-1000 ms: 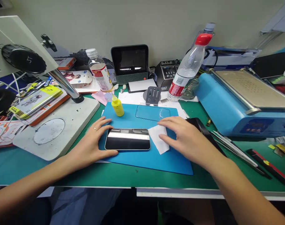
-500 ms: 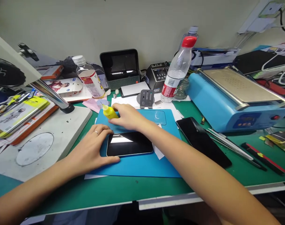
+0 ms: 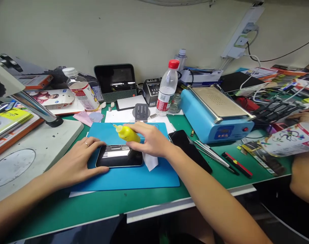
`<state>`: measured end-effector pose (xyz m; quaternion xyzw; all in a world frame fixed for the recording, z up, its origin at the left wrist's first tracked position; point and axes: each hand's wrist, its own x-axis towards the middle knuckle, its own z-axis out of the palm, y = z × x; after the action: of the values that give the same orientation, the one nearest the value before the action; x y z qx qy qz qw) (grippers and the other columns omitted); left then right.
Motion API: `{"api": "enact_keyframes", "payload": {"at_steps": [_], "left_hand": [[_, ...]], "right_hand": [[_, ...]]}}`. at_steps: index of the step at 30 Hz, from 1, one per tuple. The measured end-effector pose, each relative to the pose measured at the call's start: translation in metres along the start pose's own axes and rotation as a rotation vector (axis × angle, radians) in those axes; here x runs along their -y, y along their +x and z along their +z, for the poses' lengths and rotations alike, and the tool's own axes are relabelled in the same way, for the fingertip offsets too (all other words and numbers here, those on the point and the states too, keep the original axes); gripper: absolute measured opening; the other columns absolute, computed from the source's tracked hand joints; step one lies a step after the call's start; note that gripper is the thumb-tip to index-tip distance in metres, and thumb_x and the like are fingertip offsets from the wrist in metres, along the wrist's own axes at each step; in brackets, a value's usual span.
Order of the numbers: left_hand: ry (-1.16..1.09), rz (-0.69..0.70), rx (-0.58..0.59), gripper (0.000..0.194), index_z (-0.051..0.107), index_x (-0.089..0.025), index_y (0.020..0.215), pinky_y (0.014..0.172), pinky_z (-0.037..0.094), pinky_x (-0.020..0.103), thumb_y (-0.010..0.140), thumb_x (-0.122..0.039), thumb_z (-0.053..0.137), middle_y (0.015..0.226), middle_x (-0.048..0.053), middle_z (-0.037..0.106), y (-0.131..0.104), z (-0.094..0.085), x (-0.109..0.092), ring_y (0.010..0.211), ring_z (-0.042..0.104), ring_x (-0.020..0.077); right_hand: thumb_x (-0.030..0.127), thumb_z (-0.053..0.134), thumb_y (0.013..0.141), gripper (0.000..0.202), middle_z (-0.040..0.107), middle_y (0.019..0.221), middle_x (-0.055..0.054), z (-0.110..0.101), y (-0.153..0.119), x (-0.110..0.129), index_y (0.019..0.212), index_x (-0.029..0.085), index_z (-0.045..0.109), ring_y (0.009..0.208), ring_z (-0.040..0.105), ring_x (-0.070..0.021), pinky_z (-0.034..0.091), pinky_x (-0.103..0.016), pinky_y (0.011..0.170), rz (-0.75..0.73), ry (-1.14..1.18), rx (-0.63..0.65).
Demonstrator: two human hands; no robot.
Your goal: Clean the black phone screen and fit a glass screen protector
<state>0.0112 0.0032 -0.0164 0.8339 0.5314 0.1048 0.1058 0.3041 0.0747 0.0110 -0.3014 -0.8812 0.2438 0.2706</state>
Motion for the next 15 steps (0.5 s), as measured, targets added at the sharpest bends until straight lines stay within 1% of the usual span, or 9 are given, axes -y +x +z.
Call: {"api": "enact_keyframes", "payload": {"at_steps": [3, 5, 7, 10, 12, 15], "left_hand": [[0.010, 0.001, 0.052, 0.063, 0.061, -0.021, 0.119, 0.094, 0.048, 0.050, 0.082, -0.073, 0.064, 0.118, 0.011, 0.061, 0.004, -0.007, -0.003, 0.107, 0.059, 0.0341], [0.051, 0.006, 0.088, 0.062, 0.061, -0.020, 0.118, 0.092, 0.048, 0.049, 0.084, -0.071, 0.063, 0.117, 0.012, 0.061, 0.007, -0.013, -0.007, 0.107, 0.059, 0.0346], [0.101, 0.026, 0.127, 0.059, 0.060, -0.019, 0.116, 0.090, 0.047, 0.047, 0.085, -0.069, 0.062, 0.114, 0.012, 0.062, 0.010, -0.019, -0.011, 0.105, 0.059, 0.0345], [0.144, 0.040, 0.157, 0.054, 0.059, -0.019, 0.103, 0.084, 0.047, 0.044, 0.083, -0.069, 0.063, 0.103, 0.010, 0.062, 0.017, -0.026, -0.016, 0.098, 0.059, 0.0329], [0.136, 0.052, 0.165, 0.054, 0.057, -0.020, 0.097, 0.080, 0.047, 0.043, 0.080, -0.070, 0.065, 0.099, 0.009, 0.060, 0.021, -0.027, -0.016, 0.093, 0.059, 0.0314], [0.118, 0.075, 0.162, 0.054, 0.054, -0.020, 0.096, 0.079, 0.047, 0.042, 0.077, -0.068, 0.067, 0.099, 0.008, 0.058, 0.024, -0.024, -0.013, 0.091, 0.058, 0.0300]], "right_hand": [[0.039, 0.066, 0.094, 0.052, 0.073, 0.125, -0.010, 0.005, 0.001, -0.002, 0.142, 0.024, 0.057, 0.113, 0.068, -0.0279, 0.055, -0.045, 0.097, -0.032, -0.014, 0.035], [0.039, 0.066, 0.093, 0.053, 0.072, 0.128, -0.011, 0.006, 0.002, -0.002, 0.142, 0.024, 0.055, 0.113, 0.068, -0.0281, 0.054, -0.045, 0.098, -0.025, -0.014, 0.046], [0.040, 0.068, 0.092, 0.049, 0.072, 0.127, -0.011, 0.005, 0.003, -0.001, 0.136, 0.024, 0.057, 0.111, 0.069, -0.0272, 0.056, -0.043, 0.095, 0.014, 0.006, 0.046], [0.041, 0.070, 0.090, 0.039, 0.073, 0.116, -0.008, 0.002, 0.004, 0.002, 0.124, 0.025, 0.059, 0.105, 0.070, -0.0248, 0.058, -0.039, 0.088, 0.057, 0.031, 0.043], [0.038, 0.069, 0.089, 0.035, 0.073, 0.113, -0.006, 0.001, 0.004, 0.003, 0.120, 0.025, 0.059, 0.103, 0.070, -0.0240, 0.058, -0.038, 0.087, 0.040, 0.020, 0.040], [0.034, 0.068, 0.088, 0.035, 0.074, 0.109, -0.006, 0.003, 0.004, 0.002, 0.120, 0.024, 0.060, 0.098, 0.070, -0.0236, 0.057, -0.037, 0.084, 0.004, -0.025, 0.041]]}}
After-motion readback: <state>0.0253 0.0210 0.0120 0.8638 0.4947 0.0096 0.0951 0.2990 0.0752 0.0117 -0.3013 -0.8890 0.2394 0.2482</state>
